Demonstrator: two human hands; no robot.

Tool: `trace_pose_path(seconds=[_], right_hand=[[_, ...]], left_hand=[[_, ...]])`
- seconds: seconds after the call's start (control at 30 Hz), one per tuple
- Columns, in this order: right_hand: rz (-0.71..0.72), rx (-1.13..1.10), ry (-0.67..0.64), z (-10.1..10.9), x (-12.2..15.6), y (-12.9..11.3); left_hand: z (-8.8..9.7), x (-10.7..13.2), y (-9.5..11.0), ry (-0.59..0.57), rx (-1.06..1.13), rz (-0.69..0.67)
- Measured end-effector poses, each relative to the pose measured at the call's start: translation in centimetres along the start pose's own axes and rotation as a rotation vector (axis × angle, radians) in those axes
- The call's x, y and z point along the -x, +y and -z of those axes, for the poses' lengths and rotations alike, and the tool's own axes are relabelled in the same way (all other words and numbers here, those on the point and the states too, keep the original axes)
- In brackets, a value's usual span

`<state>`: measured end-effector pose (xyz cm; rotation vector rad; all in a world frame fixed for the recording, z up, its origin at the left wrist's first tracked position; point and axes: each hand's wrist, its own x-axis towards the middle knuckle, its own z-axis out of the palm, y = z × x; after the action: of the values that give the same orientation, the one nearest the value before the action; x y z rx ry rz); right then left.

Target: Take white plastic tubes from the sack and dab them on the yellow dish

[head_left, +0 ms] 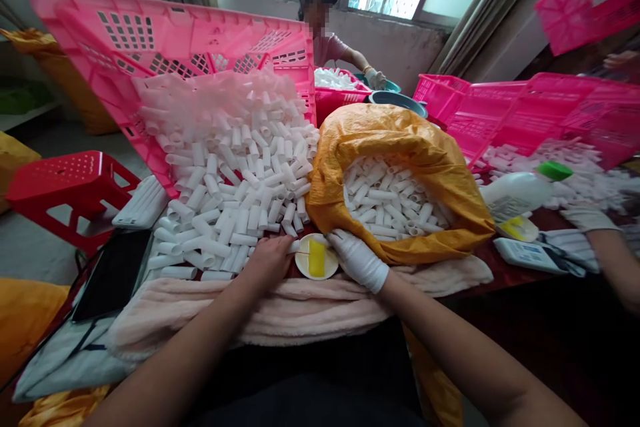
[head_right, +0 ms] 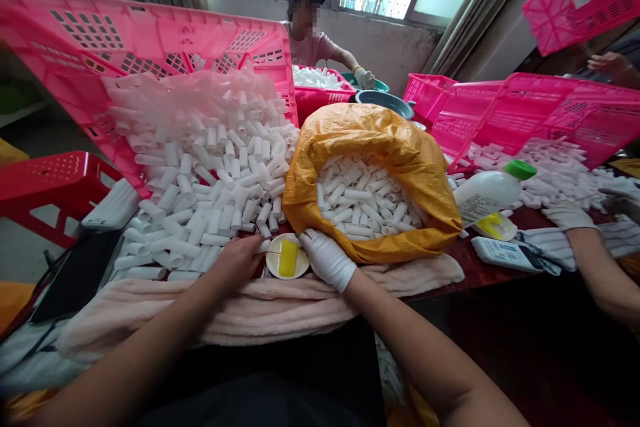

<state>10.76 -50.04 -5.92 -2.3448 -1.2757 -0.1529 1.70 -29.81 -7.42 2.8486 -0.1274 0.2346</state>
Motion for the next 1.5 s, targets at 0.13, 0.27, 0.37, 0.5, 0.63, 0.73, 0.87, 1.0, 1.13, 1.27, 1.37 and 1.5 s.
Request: trace_pose_path(seconds=[0.13,0.27,0.37,0.5,0.63,0.73,0.87,1.0,1.13,1.27,1.37,1.5], right_hand=[[0.073,0.011,0.01,0.3,0.9,0.0],[0.049,0.051,0.051,-0.2,1.2,0.0],[0.198,0.085,-0.025,-0.5,1.5,0.3],[0.216,0.021,0.083,-0.6,2.0,0.6],[0.282,0.072,0.013,-0.5,2.5,0.5],[0.314,-0.001,0.04,-0.4,2.7,0.4],[0.19,-0.025,0.163,-0.5,2.9,-0.1],[0.286,0.063,0.066,-0.6,3.1,-0.3],[0.288,0.009,0.14,-0.7,3.4,0.1],[0.331,0.116,0.085,-0.7,3.7,0.2],[0.462,0.095,-0.038,-0.4,3.7,-0.3],[0.469,-0.12,-0.013,-0.6,3.3,-1.4]], left_hand=[[0.1,0.1,0.2,-0.027,-0.024,-0.021],[0.3,0.1,0.3,-0.028,-0.016,-0.013],[0.4,0.1,0.3,-0.034,-0.02,-0.014],[0.4,0.0,0.4,-0.029,-0.029,-0.005],[0.4,0.0,0.4,0.003,-0.027,0.005],[0.4,-0.1,0.4,0.007,-0.014,0.004],[0.5,-0.1,0.4,0.001,-0.003,0.002],[0.5,-0.2,0.4,-0.005,0.001,0.002],[0.3,-0.2,0.2,-0.005,-0.006,0.009],[0.1,-0.3,0.1,0.01,-0.017,0.009],[0.1,-0.4,0.2,0.013,-0.015,0.03],[0.4,-0.4,0.1,0.042,0.009,0.052]])
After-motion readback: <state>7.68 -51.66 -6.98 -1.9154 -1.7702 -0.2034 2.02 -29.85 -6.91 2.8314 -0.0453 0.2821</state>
